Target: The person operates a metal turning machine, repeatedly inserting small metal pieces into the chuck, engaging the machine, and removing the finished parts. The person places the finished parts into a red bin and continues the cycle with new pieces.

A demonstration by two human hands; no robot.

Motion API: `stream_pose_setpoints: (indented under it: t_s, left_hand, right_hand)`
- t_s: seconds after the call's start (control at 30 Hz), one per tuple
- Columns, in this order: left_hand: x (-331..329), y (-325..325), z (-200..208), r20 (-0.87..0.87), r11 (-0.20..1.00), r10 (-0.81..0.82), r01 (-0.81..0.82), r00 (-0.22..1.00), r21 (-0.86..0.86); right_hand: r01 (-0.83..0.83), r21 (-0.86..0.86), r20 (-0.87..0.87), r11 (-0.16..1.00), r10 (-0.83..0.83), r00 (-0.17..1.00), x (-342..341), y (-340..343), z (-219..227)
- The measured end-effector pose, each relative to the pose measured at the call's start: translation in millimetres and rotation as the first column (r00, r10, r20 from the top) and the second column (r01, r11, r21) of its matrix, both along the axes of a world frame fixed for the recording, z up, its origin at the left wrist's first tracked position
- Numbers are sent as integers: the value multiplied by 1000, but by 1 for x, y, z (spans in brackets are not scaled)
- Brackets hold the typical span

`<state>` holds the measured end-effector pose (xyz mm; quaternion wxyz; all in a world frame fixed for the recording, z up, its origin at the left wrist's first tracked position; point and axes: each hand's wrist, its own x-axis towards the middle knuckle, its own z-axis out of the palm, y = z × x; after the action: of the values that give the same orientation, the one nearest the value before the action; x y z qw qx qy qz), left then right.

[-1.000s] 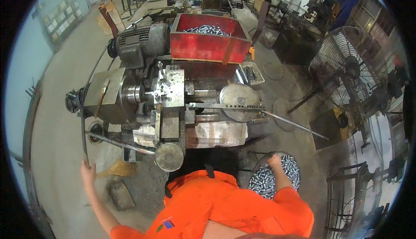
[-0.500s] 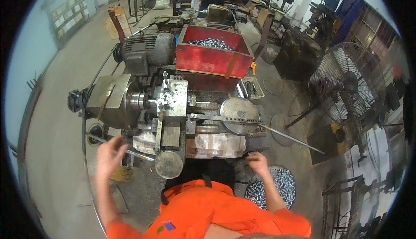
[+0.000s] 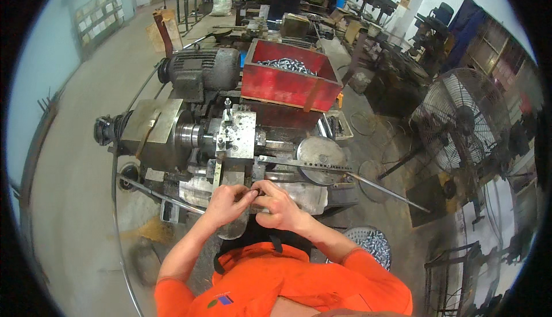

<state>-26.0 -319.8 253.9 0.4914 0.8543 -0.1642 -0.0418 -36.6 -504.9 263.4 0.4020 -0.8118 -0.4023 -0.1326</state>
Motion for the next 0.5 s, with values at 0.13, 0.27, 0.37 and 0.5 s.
stream_pose_setpoints:
  t_s: [0.13,0.27,0.37,0.5]
  left_hand:
    - [1,8,-3,-195,968,-26,-24,981,-251]
    - [6,16,10,-208,987,-83,51,974,-155]
    - [10,25,10,-239,970,-124,68,963,-233]
    - [11,44,19,-238,973,-99,44,966,-228]
  right_hand:
    - [-41,34,-22,999,42,999,5,8,6]
    - [-148,-124,-1,981,149,989,20,4,15]
    - [-198,-197,14,960,205,979,25,10,28]
    - [-253,-254,101,933,286,953,40,25,37]
